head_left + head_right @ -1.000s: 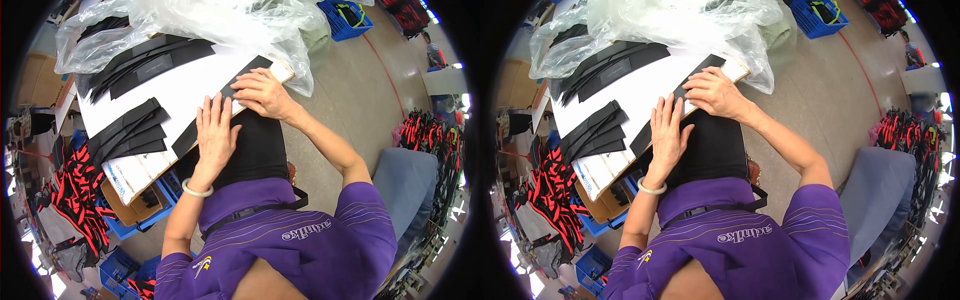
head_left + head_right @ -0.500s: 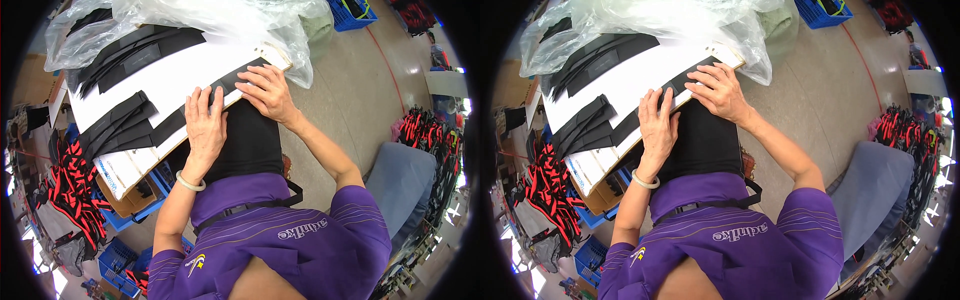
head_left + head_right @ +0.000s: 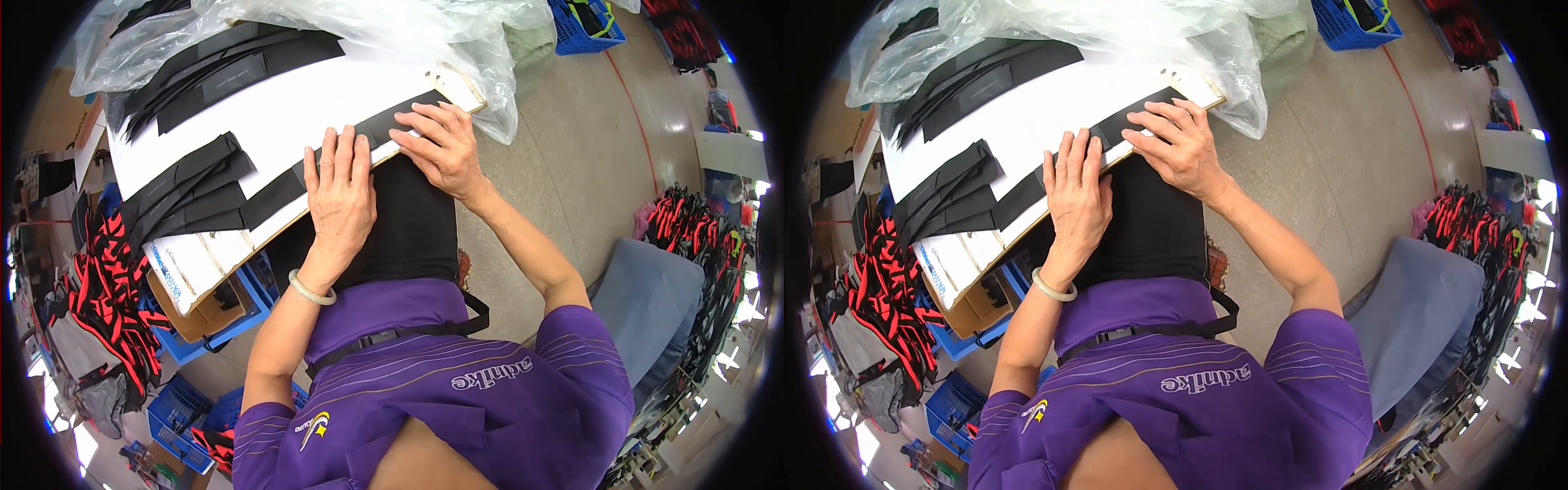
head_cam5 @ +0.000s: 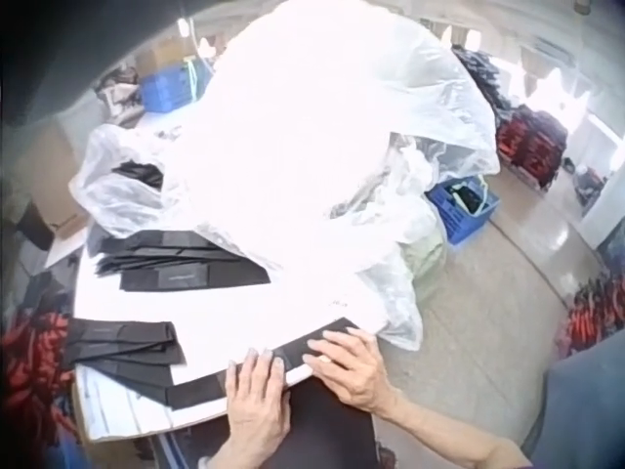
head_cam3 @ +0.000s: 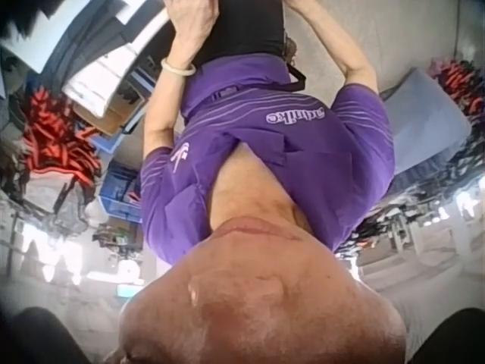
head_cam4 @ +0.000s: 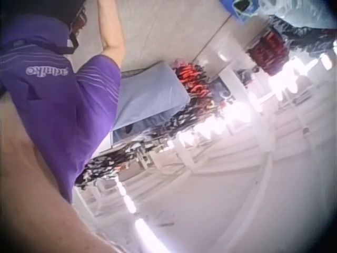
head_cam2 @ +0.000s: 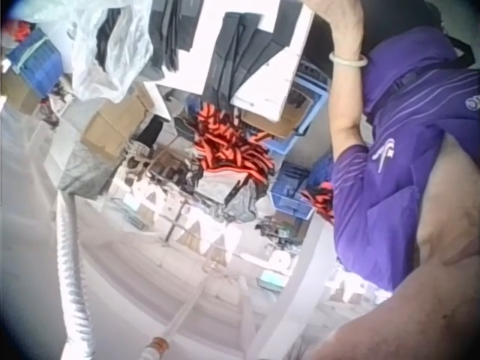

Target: Assembling black straps by applying adhesive strips and stacking them on a table.

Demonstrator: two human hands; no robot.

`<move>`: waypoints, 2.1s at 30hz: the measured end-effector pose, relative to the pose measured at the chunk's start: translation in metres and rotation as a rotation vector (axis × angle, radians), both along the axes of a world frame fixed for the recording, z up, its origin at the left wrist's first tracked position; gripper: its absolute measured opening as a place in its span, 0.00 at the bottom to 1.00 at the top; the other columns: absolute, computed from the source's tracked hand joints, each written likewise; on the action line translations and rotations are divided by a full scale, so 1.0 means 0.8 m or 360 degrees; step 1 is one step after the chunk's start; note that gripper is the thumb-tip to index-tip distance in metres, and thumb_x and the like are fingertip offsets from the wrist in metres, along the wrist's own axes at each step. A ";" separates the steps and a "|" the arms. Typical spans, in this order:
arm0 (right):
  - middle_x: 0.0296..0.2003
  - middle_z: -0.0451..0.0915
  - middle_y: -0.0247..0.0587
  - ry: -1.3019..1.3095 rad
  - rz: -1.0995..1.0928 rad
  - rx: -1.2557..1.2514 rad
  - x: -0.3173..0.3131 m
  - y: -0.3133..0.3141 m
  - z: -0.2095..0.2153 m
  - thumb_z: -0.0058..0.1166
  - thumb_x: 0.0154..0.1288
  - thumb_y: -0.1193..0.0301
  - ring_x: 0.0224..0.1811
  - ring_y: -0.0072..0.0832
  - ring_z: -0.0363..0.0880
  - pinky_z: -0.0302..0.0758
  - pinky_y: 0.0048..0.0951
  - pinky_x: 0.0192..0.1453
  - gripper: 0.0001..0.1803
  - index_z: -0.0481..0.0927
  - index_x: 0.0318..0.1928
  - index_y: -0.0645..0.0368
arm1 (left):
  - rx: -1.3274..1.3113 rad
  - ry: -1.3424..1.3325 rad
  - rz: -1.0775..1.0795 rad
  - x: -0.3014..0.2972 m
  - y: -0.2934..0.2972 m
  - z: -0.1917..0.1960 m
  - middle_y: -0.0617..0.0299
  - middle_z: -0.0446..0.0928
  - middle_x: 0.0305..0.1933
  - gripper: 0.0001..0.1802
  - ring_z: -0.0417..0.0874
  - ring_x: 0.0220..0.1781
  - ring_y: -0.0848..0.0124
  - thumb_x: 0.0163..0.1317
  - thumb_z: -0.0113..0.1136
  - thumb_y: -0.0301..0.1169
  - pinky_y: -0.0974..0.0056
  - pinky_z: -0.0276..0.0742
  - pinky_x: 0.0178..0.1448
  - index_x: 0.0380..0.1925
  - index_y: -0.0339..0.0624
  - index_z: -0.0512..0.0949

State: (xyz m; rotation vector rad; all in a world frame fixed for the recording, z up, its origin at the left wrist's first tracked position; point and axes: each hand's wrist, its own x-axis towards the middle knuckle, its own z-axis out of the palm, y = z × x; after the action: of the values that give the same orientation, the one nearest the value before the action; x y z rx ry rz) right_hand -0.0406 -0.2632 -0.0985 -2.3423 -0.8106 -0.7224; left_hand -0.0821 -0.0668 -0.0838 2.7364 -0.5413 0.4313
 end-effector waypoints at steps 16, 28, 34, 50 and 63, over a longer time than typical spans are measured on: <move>0.49 0.81 0.26 0.0028 -0.0035 0.0033 0.003 0.002 -0.005 0.64 0.54 0.69 0.57 0.29 0.72 0.61 0.41 0.65 0.13 0.85 0.43 0.47 | 0.0198 0.0012 0.0052 -0.007 -0.010 -0.009 0.48 0.55 0.71 0.45 0.50 0.76 0.48 0.47 0.68 0.30 0.39 0.44 0.74 0.66 0.37 0.58; 0.48 0.81 0.25 0.0015 -0.0022 0.0041 0.004 0.000 -0.002 0.64 0.53 0.69 0.56 0.29 0.73 0.62 0.40 0.63 0.13 0.86 0.41 0.46 | 0.0133 -0.0023 0.0071 -0.007 -0.012 -0.014 0.50 0.57 0.71 0.42 0.52 0.75 0.49 0.49 0.65 0.30 0.40 0.44 0.74 0.66 0.37 0.60; 0.49 0.80 0.24 0.0018 -0.0022 0.0040 0.004 0.001 -0.002 0.64 0.53 0.69 0.56 0.29 0.73 0.62 0.39 0.63 0.12 0.85 0.41 0.47 | 0.0217 -0.0041 0.0082 -0.007 -0.012 -0.010 0.49 0.58 0.70 0.42 0.52 0.75 0.49 0.49 0.65 0.31 0.40 0.45 0.74 0.65 0.37 0.61; 0.33 0.81 0.33 0.0590 0.0802 -0.0291 0.047 0.197 0.055 0.66 0.49 0.67 0.40 0.31 0.76 0.67 0.34 0.51 0.11 0.82 0.34 0.56 | -0.0008 -0.0178 0.0167 -0.004 -0.014 -0.021 0.51 0.67 0.65 0.26 0.61 0.71 0.49 0.65 0.48 0.32 0.45 0.55 0.70 0.63 0.39 0.65; 0.23 0.83 0.43 0.1111 0.0722 -0.0157 0.050 0.227 0.049 0.69 0.40 0.68 0.23 0.36 0.80 0.75 0.33 0.33 0.11 0.85 0.25 0.61 | 0.0165 -0.0087 0.0035 -0.008 -0.007 -0.026 0.47 0.57 0.71 0.30 0.54 0.74 0.44 0.63 0.45 0.37 0.37 0.54 0.70 0.66 0.40 0.60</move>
State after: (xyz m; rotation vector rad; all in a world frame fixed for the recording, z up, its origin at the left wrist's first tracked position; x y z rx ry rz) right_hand -0.0002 -0.0814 -0.0596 -2.1382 -0.9917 0.3211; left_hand -0.0883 -0.0724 -0.1048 2.8389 -0.5630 0.4978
